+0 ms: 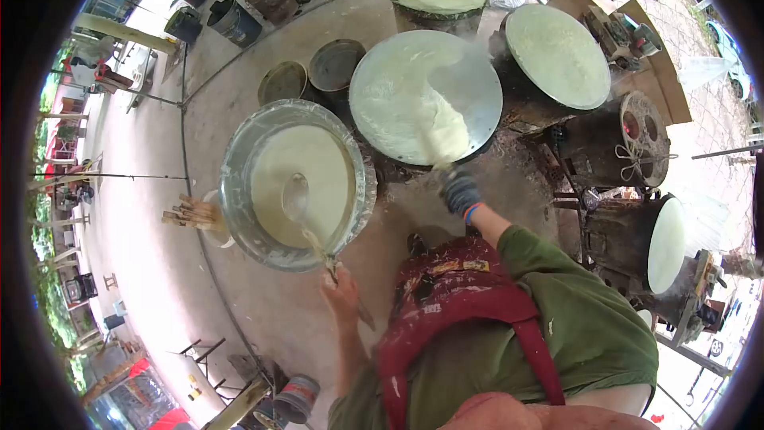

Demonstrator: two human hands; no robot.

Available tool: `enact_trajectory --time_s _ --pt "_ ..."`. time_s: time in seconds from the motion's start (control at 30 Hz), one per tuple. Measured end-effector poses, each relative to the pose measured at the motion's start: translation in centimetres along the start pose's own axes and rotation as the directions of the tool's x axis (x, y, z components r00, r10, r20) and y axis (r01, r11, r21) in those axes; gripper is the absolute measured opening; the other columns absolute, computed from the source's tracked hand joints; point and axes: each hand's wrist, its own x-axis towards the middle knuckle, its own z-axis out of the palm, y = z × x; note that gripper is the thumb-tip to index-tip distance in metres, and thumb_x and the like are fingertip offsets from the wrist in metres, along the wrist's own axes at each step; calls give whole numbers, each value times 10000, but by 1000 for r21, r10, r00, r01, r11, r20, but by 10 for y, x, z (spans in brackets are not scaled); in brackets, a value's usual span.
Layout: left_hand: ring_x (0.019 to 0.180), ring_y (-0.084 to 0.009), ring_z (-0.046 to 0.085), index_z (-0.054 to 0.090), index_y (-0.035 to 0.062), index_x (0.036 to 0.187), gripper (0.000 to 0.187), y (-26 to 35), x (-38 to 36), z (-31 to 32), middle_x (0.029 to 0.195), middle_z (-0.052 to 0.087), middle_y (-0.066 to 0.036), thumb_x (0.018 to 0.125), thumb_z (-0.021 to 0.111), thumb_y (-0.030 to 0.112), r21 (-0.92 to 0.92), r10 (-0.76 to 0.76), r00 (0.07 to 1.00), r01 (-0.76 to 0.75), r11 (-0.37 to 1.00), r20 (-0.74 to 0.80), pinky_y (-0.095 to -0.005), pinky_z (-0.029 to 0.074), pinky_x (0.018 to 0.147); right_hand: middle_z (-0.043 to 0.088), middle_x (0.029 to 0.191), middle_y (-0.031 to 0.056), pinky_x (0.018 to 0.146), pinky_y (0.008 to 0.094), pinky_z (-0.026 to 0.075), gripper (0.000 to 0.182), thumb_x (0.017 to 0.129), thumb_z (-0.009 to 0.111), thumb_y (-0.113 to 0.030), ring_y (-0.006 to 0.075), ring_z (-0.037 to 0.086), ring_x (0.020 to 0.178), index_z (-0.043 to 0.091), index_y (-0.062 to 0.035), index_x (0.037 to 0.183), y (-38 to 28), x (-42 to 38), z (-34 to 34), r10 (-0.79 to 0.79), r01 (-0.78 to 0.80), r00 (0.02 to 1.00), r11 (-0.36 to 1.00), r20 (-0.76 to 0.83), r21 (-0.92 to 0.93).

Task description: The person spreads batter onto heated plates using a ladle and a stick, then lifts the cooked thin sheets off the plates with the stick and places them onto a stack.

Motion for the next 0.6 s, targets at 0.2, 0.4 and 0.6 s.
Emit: enact_trajectory --time_s 0.2,0.4,0.6 --pt "423 -29 365 502 29 944 88 14 -18 57 589 405 37 923 454 100 27 24 1000 -23 999 -18 -179 294 360 621 886 197 727 464 466 264 842 448 -236 382 592 794 582 -86 1012 64 19 -48 -6 5 999 1000 -52 -14" --pt "424 -29 365 503 33 930 92 21 -36 115 598 417 36 919 458 112 14 -9 999 10 1000 -52 -176 292 359 627 768 176 608 427 458 241 818 493 -266 346 595 693 637 -73 838 129 38 -52 -565 494 819 782 -100 -380" --pt "415 -40 352 488 31 898 115 32 -55 156 582 395 31 922 440 132 19 -26 993 29 999 -116 -185 271 357 627 814 150 649 413 463 150 820 504 -163 309 602 744 613 -69 863 140 78 -125 -121 122 992 992 34 -31"
